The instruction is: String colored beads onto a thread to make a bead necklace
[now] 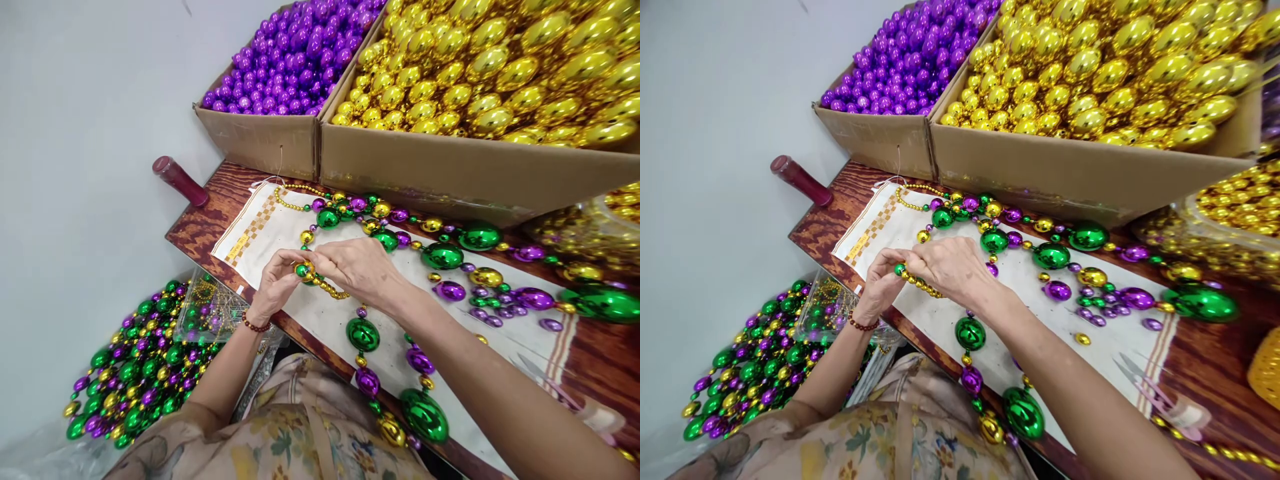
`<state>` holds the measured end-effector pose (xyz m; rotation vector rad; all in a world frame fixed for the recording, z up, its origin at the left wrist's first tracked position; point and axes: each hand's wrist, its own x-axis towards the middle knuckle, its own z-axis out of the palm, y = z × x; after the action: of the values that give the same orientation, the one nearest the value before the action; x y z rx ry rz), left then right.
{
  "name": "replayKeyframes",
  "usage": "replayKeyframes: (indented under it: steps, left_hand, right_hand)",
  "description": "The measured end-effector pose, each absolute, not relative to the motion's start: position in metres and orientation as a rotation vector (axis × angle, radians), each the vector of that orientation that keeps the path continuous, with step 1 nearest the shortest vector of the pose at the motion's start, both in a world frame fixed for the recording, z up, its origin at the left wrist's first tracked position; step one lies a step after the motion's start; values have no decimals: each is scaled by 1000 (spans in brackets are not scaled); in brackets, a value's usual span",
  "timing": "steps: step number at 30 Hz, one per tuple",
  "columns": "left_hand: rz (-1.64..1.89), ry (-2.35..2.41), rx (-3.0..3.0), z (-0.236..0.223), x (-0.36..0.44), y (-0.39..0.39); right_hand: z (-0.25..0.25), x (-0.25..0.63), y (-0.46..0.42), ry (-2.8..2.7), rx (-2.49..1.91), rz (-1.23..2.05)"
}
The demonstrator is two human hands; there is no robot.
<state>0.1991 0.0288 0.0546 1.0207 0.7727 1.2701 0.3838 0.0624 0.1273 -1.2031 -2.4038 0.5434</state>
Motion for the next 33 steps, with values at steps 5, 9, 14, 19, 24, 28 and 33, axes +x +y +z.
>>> replayKeyframes:
  steps: [5, 9, 14, 19, 24, 28, 33]
  left_hand:
    - [1261, 730, 1029, 55, 199, 29]
    - [1249, 723, 1033, 56, 199, 29]
    - [1243, 715, 1058, 54, 200, 28]
    - [1246, 739, 1112, 53, 200, 30]
    - [1235, 726, 1191, 54, 198, 27]
    - [1243, 783, 1391, 65, 197, 25]
    - [1202, 820, 1641, 87, 207, 36]
  right_hand:
    - [128, 386, 62, -2443, -1233, 505]
    - [127, 389, 62, -2462, -1180, 509]
    - [126, 391, 59, -2448, -1196, 487]
    - [125, 395, 58, -2429, -1141, 537]
    - [120, 412, 50, -2289, -1267, 698]
    - [94, 467, 18, -1906, -1526, 735]
    - [49, 573, -53, -1620, -2012, 429]
